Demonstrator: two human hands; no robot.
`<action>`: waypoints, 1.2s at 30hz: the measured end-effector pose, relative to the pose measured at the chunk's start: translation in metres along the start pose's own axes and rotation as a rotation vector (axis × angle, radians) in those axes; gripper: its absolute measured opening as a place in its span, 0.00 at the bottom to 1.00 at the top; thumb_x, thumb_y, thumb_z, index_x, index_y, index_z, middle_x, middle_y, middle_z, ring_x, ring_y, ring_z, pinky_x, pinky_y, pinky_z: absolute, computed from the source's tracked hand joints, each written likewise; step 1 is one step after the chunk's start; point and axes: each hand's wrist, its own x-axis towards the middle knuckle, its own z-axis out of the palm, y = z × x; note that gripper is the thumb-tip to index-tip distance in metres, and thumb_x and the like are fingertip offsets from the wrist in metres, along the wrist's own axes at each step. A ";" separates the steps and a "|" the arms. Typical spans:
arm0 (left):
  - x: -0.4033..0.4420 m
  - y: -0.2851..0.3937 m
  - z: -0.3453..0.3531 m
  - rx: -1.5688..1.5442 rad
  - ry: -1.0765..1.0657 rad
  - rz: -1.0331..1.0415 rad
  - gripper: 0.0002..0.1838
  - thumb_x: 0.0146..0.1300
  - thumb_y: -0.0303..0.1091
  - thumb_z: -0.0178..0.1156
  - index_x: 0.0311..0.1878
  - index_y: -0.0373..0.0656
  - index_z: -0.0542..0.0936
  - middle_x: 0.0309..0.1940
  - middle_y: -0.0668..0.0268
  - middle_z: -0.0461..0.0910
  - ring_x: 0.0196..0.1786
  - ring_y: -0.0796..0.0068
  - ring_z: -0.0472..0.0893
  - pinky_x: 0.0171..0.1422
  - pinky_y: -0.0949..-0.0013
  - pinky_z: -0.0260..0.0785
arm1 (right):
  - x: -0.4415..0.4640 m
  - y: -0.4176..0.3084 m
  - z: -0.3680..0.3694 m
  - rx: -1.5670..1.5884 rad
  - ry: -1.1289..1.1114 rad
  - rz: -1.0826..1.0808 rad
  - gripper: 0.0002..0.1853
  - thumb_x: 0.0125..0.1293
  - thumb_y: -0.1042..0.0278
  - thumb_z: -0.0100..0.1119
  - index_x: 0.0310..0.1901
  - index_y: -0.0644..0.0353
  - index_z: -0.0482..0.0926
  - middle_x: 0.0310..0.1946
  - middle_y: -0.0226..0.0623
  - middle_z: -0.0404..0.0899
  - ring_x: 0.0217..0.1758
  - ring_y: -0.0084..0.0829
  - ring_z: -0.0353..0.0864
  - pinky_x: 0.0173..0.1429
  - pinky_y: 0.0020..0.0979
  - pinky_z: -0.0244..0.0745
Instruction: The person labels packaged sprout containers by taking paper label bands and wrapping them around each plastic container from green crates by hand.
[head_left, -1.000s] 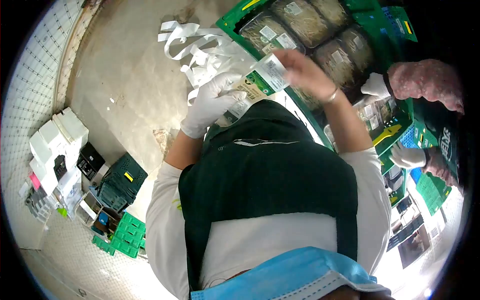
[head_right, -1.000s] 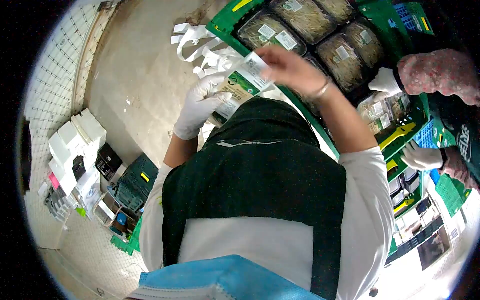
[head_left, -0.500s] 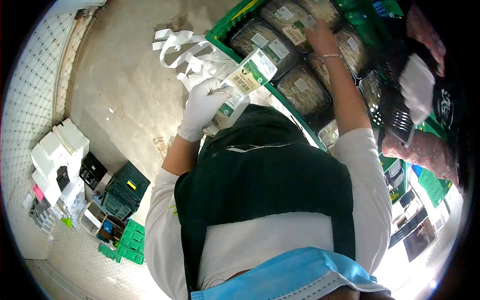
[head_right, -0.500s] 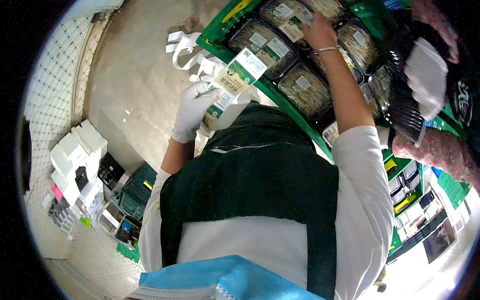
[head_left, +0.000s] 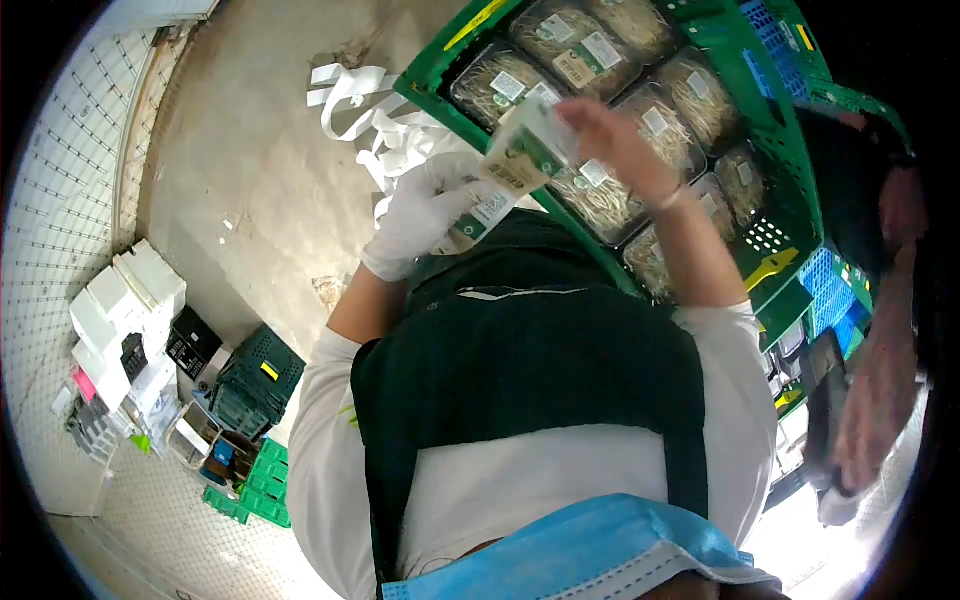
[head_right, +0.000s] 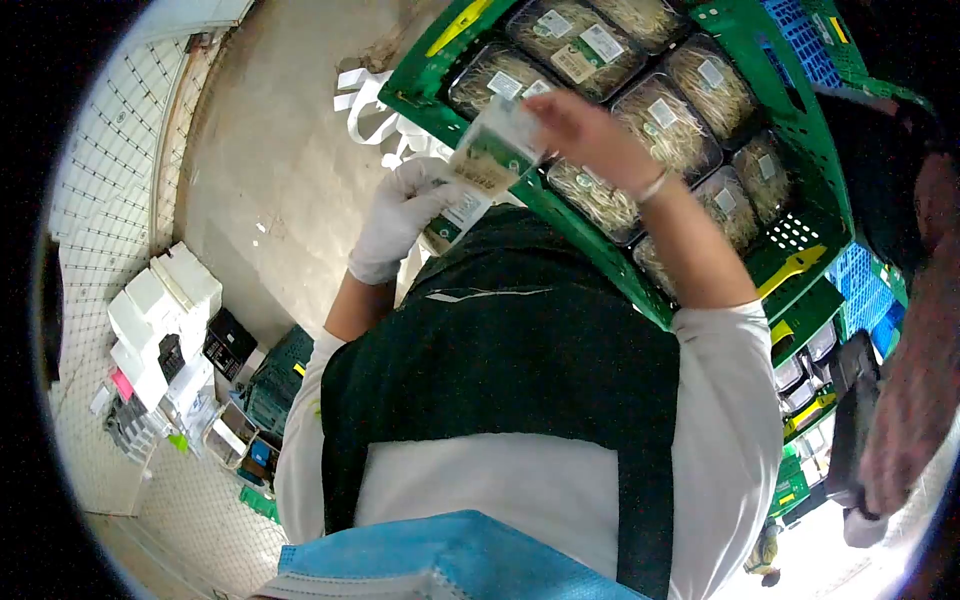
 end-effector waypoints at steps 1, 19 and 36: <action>0.002 0.005 0.001 0.144 -0.080 0.009 0.15 0.51 0.24 0.57 0.44 0.35 0.73 0.38 0.65 0.75 0.39 0.81 0.73 0.43 0.78 0.65 | -0.010 -0.019 0.010 -0.169 0.008 0.035 0.16 0.53 0.60 0.58 0.41 0.59 0.73 0.31 0.39 0.75 0.33 0.31 0.75 0.38 0.29 0.70; 0.020 -0.004 0.021 0.360 0.216 -0.188 0.06 0.51 0.28 0.56 0.31 0.35 0.75 0.25 0.69 0.75 0.29 0.84 0.73 0.33 0.81 0.65 | 0.121 0.135 -0.187 -1.295 0.678 -0.021 0.19 0.55 0.54 0.51 0.43 0.58 0.68 0.40 0.48 0.73 0.42 0.47 0.73 0.43 0.39 0.71; 0.022 -0.007 0.133 0.295 -0.106 0.186 0.06 0.54 0.28 0.56 0.35 0.36 0.75 0.26 0.71 0.72 0.28 0.86 0.69 0.32 0.81 0.62 | -0.105 -0.016 -0.032 -0.233 0.258 -0.028 0.08 0.50 0.71 0.59 0.33 0.61 0.75 0.26 0.43 0.75 0.28 0.39 0.75 0.32 0.30 0.71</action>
